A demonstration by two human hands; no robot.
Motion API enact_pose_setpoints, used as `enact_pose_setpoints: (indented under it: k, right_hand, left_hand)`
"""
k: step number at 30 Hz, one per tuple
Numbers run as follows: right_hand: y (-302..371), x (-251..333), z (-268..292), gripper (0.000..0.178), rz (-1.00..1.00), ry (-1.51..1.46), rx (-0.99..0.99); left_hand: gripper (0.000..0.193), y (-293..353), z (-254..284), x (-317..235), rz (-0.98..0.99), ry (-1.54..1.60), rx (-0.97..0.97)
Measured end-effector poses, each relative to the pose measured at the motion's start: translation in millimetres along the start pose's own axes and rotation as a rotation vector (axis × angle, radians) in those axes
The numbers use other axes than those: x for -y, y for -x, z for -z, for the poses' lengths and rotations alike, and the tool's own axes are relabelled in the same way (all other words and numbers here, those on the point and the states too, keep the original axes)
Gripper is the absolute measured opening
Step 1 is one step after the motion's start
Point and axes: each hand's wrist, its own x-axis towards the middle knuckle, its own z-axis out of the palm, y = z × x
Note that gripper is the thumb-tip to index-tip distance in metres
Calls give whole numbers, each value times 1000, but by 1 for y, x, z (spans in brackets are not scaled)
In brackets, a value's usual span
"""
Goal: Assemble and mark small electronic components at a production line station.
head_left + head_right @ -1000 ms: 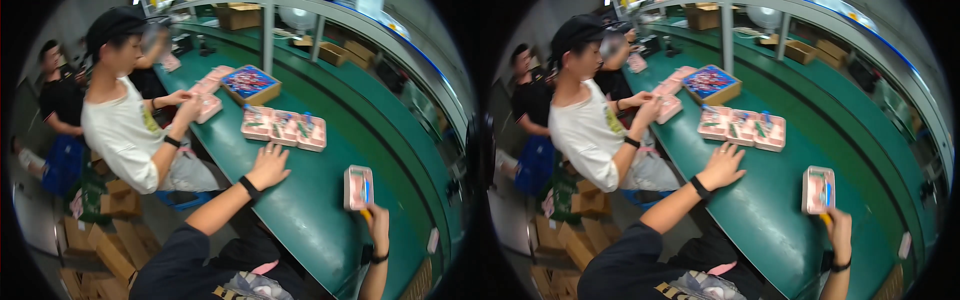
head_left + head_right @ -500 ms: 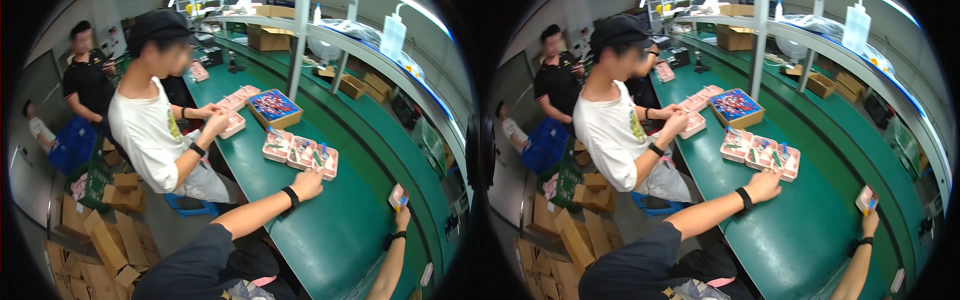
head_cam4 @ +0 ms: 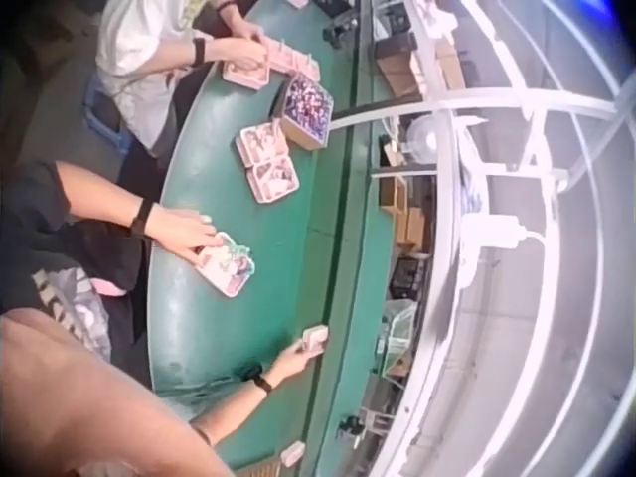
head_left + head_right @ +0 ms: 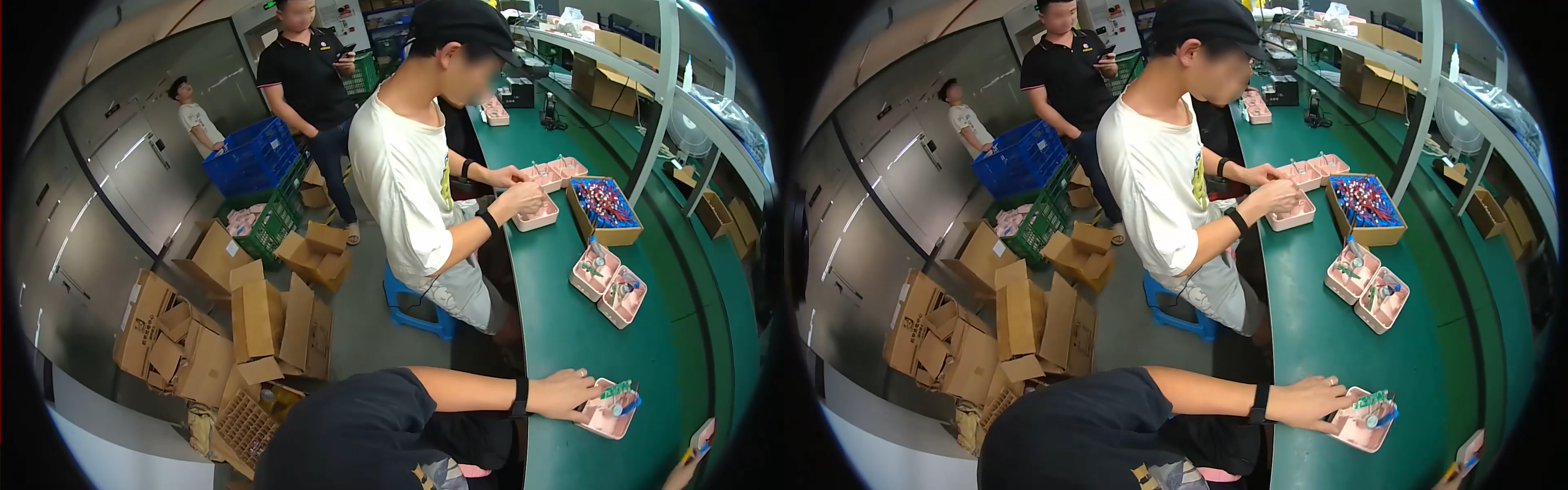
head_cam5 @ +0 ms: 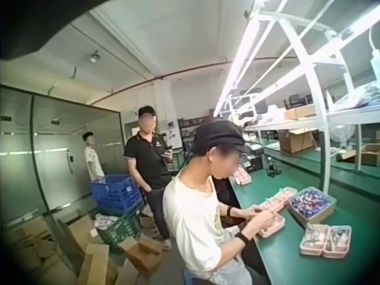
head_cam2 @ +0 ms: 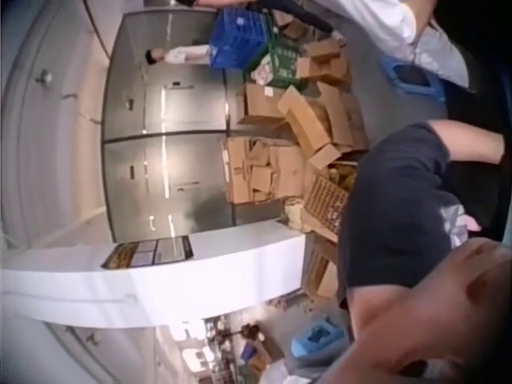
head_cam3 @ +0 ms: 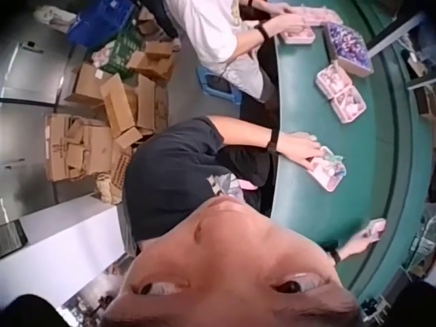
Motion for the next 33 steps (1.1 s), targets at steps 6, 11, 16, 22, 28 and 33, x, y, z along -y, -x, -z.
enact_pose_setpoints:
  k: [6, 11, 16, 22, 28, 33]
  right_hand:
    - [85, 142, 35, 46, 308, -815, 516]
    - [113, 212, 38, 60, 527, -740, 502]
    - [118, 207, 27, 67, 121, -844, 724]
    - [145, 187, 11, 34, 226, -739, 294]
    - [149, 191, 20, 28, 225, -810, 272]
    - [142, 185, 20, 22, 190, -858, 357]
  left_hand:
    - [56, 15, 5, -6, -80, 41, 40]
    - [45, 22, -8, -5, -110, 68, 26]
    - [42, 24, -21, -1, -120, 122, -38]
    - [39, 43, -9, -19, -92, 120, -33]
    - [41, 45, 5, -32, -47, 63, 55]
    - [44, 19, -6, -33, -87, 198, -219]
